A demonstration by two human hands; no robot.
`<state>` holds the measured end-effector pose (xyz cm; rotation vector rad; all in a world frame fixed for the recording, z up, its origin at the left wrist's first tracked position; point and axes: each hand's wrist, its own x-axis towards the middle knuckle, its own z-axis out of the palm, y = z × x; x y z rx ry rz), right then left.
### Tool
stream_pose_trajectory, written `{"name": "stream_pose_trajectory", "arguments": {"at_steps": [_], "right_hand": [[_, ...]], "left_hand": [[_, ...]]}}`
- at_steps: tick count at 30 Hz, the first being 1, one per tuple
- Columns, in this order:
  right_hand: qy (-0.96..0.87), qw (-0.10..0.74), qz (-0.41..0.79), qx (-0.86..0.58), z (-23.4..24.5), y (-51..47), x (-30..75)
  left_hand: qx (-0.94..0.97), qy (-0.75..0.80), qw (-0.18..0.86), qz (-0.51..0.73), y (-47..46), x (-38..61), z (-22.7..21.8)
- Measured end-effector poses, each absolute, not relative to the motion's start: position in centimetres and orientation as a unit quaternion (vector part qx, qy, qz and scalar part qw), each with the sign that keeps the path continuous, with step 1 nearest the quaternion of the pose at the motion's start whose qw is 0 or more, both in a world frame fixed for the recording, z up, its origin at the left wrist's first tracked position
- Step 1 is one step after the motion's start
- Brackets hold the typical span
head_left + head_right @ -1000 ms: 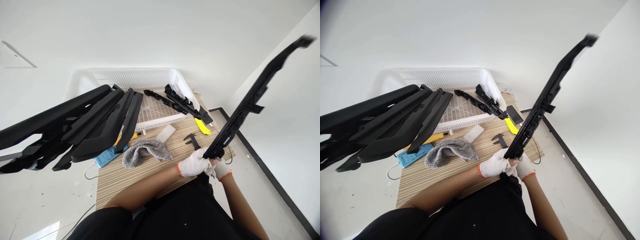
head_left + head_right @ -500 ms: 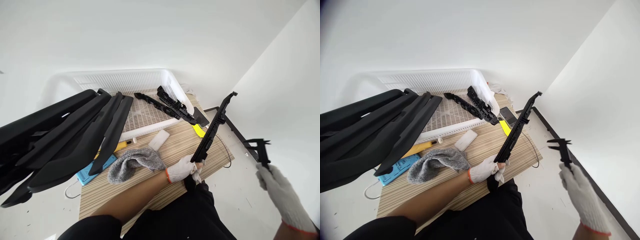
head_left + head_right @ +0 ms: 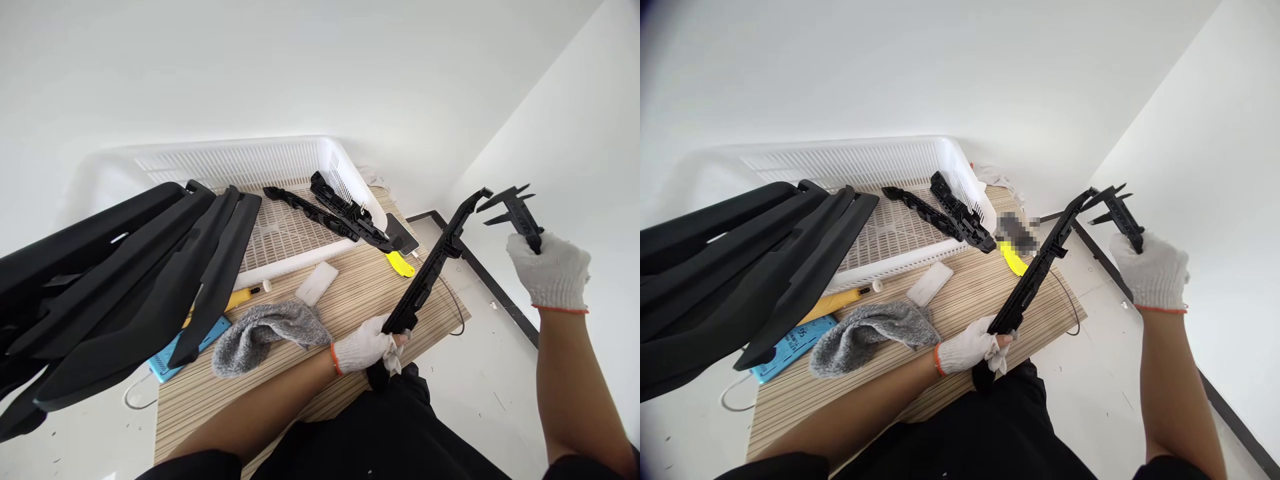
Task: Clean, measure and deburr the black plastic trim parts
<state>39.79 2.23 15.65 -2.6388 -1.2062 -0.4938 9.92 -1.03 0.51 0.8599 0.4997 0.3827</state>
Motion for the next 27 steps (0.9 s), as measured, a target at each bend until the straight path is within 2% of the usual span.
{"name": "stream_pose_trajectory", "arguments": {"at_steps": [3, 9, 17, 21, 27], "right_hand": [[-0.405, 0.077, -0.154, -0.898, 15.9, 3.5, 40.1], [-0.459, 0.116, -0.196, -0.859, 15.5, 4.6, 40.5], [-0.538, 0.015, -0.330, -0.776, 15.1, 6.5, 41.7], [-0.568, -0.036, -0.342, -0.748, 15.7, 7.1, 42.5], [-0.559, -0.049, -0.304, -0.770, 16.5, 7.6, 42.1]], "left_hand": [[0.413, 0.234, 0.862, 0.178, -1.0, 9.9, 0.2], [0.362, 0.249, 0.882, 0.170, -0.9, 9.9, 0.5], [0.344, 0.247, 0.889, 0.173, -0.9, 9.9, 0.8], [0.350, 0.254, 0.886, 0.170, -0.9, 9.8, 0.9], [0.351, 0.254, 0.883, 0.177, -0.9, 9.8, 0.8]]}}
